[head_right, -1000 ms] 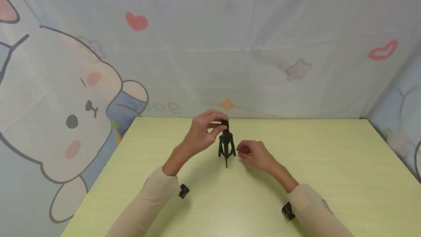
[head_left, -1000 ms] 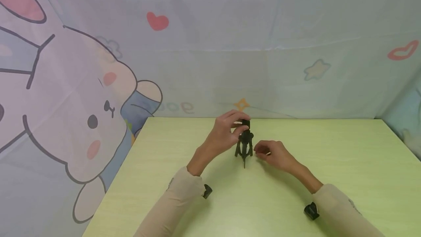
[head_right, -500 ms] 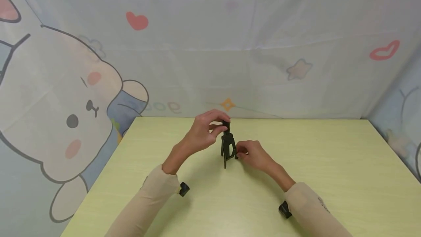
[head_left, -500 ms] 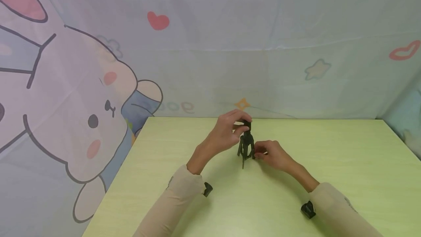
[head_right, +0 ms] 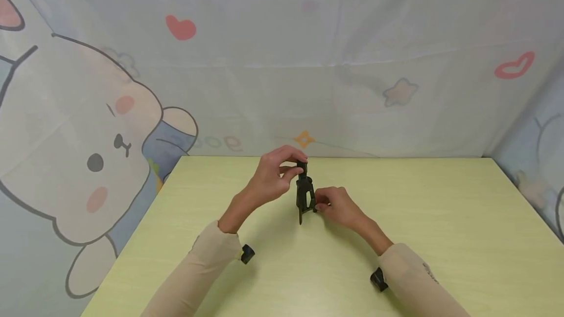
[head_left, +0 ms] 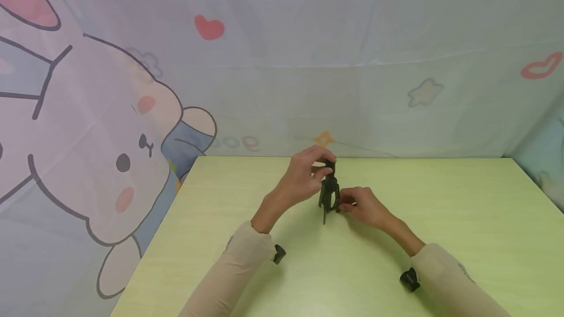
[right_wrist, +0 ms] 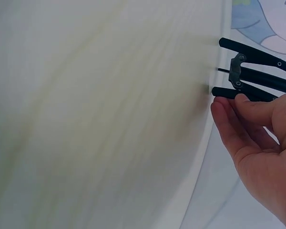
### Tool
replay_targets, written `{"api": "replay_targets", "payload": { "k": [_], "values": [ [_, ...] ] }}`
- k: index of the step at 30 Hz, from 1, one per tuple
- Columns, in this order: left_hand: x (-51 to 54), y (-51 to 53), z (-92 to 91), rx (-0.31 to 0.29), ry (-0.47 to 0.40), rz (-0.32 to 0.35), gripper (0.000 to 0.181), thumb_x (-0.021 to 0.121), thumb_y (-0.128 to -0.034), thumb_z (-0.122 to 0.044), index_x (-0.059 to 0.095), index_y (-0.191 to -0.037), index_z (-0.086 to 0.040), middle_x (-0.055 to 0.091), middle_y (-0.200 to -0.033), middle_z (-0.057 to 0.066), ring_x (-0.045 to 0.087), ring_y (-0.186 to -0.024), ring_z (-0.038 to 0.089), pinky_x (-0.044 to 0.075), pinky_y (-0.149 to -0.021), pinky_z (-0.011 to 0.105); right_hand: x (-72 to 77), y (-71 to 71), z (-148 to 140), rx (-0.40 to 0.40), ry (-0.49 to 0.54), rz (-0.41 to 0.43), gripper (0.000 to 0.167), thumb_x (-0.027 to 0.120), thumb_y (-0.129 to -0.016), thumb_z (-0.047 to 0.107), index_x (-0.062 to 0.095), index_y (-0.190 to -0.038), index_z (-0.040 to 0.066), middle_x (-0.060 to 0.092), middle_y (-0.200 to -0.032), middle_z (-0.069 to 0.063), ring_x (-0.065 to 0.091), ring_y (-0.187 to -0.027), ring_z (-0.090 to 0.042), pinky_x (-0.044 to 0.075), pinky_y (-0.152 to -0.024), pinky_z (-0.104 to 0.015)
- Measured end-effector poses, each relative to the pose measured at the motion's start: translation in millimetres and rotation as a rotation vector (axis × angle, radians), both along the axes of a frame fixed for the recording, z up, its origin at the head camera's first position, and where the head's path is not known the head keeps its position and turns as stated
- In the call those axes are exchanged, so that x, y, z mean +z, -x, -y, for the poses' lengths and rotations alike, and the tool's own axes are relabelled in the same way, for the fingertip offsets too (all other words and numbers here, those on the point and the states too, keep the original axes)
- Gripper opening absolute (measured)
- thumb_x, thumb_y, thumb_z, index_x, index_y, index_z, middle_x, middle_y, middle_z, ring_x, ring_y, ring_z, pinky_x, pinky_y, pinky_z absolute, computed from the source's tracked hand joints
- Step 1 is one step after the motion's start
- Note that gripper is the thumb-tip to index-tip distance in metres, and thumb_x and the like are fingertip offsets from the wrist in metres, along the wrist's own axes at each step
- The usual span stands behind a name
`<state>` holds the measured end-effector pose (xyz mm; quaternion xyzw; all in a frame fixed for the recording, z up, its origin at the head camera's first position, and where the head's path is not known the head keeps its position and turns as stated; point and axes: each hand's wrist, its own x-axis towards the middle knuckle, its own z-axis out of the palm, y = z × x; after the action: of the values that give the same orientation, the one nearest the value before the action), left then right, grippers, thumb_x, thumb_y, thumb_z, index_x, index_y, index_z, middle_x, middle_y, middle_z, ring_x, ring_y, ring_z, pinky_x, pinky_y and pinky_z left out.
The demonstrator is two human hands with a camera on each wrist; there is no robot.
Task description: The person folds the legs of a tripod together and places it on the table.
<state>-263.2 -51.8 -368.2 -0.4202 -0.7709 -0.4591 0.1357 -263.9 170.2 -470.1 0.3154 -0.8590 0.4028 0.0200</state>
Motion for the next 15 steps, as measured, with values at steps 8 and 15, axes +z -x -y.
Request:
{"api": "replay_targets", "payload": {
  "k": [8, 15],
  "values": [
    [2.0, 1.8, 2.6, -0.027, -0.006, 0.028, 0.025, 0.066, -0.0923, 0.018, 0.066, -0.110, 0.000, 0.066, -0.110, 0.010, 0.067, -0.102, 0.020, 0.060, -0.088, 0.022, -5.8, 3.3, 0.5, 0.030, 0.033, 0.055, 0.010, 0.074, -0.094, -0.001, 0.074, -0.103, 0.003, 0.077, -0.093, -0.004, 0.075, -0.090, -0.019, 0.064, -0.081, -0.034],
    [6.9, 1.5, 3.3, -0.027, 0.089, -0.003, 0.031, 0.070, -0.0929, 0.012, 0.065, -0.122, 0.002, 0.066, -0.119, 0.012, 0.069, -0.107, 0.023, 0.057, -0.093, 0.019, -7.1, 4.3, 6.0, 0.054, 0.044, 0.095, 0.017, 0.079, -0.094, 0.010, 0.074, -0.110, 0.006, 0.077, -0.100, -0.002, 0.075, -0.092, -0.019, 0.063, -0.082, -0.031]
  ]
}}
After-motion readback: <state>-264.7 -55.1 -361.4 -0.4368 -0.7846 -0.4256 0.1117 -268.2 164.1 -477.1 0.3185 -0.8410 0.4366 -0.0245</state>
